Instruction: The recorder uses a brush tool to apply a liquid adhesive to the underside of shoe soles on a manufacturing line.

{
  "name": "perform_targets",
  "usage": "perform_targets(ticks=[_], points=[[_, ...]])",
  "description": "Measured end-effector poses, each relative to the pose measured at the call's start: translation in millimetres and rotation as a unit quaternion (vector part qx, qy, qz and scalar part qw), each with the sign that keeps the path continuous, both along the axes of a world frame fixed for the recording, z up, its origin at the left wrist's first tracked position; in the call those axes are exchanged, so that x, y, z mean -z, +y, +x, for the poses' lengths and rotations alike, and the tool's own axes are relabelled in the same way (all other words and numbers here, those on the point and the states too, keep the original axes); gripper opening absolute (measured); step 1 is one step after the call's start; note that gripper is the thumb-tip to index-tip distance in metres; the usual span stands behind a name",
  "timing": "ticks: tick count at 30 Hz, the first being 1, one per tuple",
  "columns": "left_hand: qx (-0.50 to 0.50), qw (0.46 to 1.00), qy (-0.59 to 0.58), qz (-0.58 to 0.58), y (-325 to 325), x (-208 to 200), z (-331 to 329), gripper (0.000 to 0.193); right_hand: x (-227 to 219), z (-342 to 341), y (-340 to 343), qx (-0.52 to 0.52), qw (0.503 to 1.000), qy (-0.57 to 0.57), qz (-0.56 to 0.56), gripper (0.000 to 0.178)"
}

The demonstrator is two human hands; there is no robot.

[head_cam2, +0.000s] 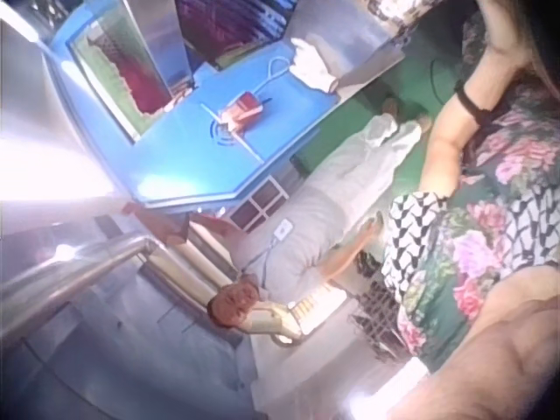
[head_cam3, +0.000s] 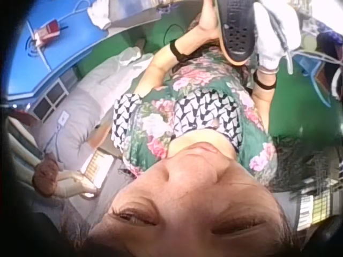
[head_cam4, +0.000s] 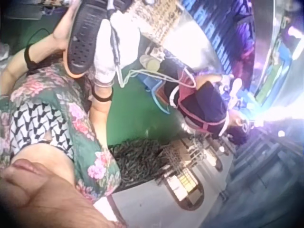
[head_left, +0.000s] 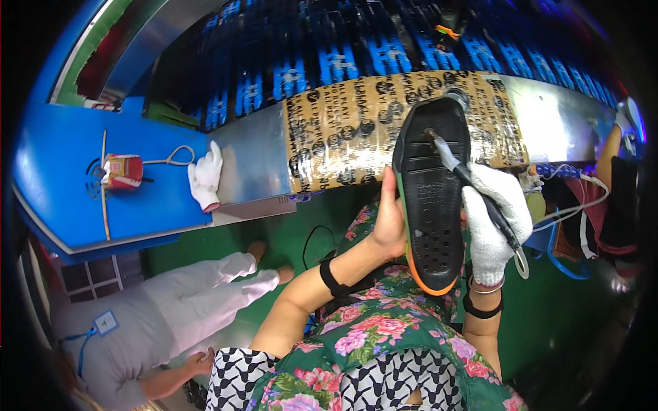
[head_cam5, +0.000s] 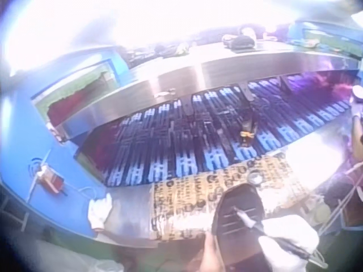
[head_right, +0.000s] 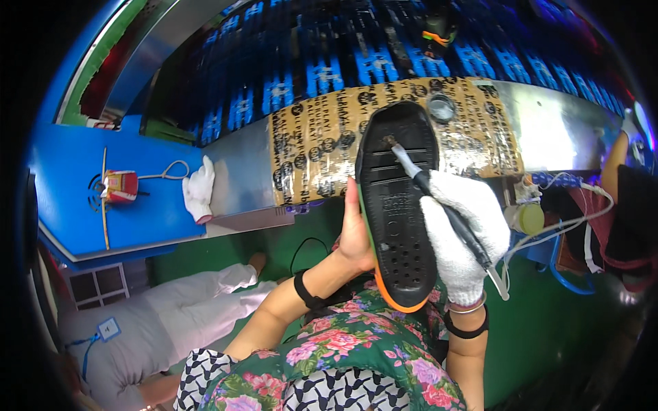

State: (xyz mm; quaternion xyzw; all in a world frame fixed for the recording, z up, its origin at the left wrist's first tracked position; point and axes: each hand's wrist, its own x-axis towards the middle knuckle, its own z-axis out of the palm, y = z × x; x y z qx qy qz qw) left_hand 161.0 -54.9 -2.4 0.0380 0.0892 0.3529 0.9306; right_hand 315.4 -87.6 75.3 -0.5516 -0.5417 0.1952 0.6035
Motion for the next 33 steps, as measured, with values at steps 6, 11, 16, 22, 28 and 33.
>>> perform_targets(ticks=[6,11,16,22,28,33], points=[[-0.058,0.996,0.065,-0.024,3,-10,2,0.103,-1,-3,15,-0.030,0.996,-0.057,0.061,0.023],[-0.073,0.990,0.111,0.038,5,-19,1,0.103,-16,-10,27,-0.009,0.986,-0.138,0.096,0.024],[-0.074,0.971,0.206,0.093,0,-9,-3,0.106,-23,-25,29,0.006,0.961,-0.246,0.127,0.027],[-0.051,0.983,0.148,0.092,6,-5,3,0.104,-2,-16,12,-0.057,0.994,-0.058,0.072,0.022],[-0.068,0.978,0.070,0.184,9,4,9,0.090,-6,-23,10,-0.029,0.963,-0.233,0.129,0.021],[-0.070,0.984,0.023,0.161,8,-21,2,0.093,21,-11,7,0.018,0.995,0.096,0.026,0.025]])
